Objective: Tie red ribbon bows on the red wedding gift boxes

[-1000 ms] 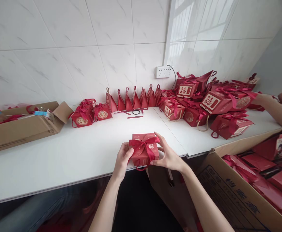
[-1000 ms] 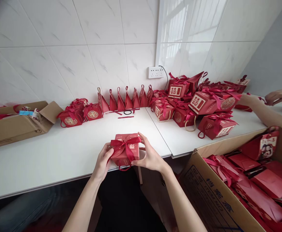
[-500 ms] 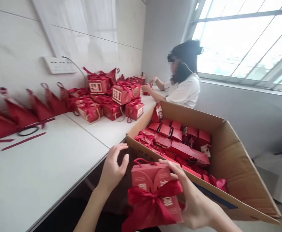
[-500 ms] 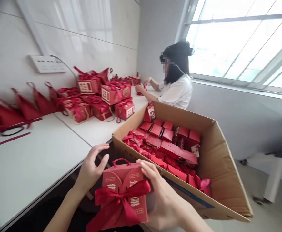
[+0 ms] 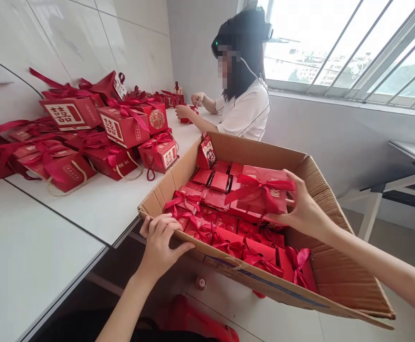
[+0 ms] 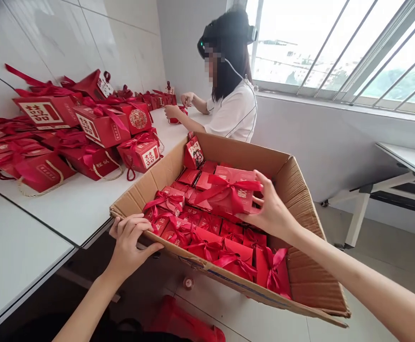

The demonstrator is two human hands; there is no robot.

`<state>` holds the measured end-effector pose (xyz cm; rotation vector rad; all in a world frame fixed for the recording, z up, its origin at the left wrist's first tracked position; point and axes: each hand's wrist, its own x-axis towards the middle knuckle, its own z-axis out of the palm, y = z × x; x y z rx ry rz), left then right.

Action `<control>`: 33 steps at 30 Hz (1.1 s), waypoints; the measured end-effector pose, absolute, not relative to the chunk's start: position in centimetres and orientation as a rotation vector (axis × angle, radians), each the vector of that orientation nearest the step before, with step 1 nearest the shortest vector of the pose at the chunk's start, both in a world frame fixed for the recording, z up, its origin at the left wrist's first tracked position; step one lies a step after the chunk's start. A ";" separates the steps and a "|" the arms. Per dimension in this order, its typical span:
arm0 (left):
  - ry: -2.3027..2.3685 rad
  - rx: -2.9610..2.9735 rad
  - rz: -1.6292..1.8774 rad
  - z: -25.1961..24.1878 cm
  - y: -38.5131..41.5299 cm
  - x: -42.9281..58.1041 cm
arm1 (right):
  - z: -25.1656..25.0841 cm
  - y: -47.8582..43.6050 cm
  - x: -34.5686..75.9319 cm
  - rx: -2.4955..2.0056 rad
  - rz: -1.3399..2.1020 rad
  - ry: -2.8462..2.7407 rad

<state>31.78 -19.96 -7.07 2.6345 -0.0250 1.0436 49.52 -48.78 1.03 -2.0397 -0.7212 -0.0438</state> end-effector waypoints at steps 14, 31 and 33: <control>-0.004 2.609 1.117 -7.4 -20.4 31.8 | -11.7 -41.4 49.4 -2.116 0.352 -0.576; 0.037 2.499 1.107 -6.8 -21.1 31.6 | -11.8 -40.0 49.5 -2.183 0.463 -0.737; 0.029 2.502 1.094 -6.7 -21.1 31.6 | -12.2 -39.6 50.0 -2.108 0.597 -0.727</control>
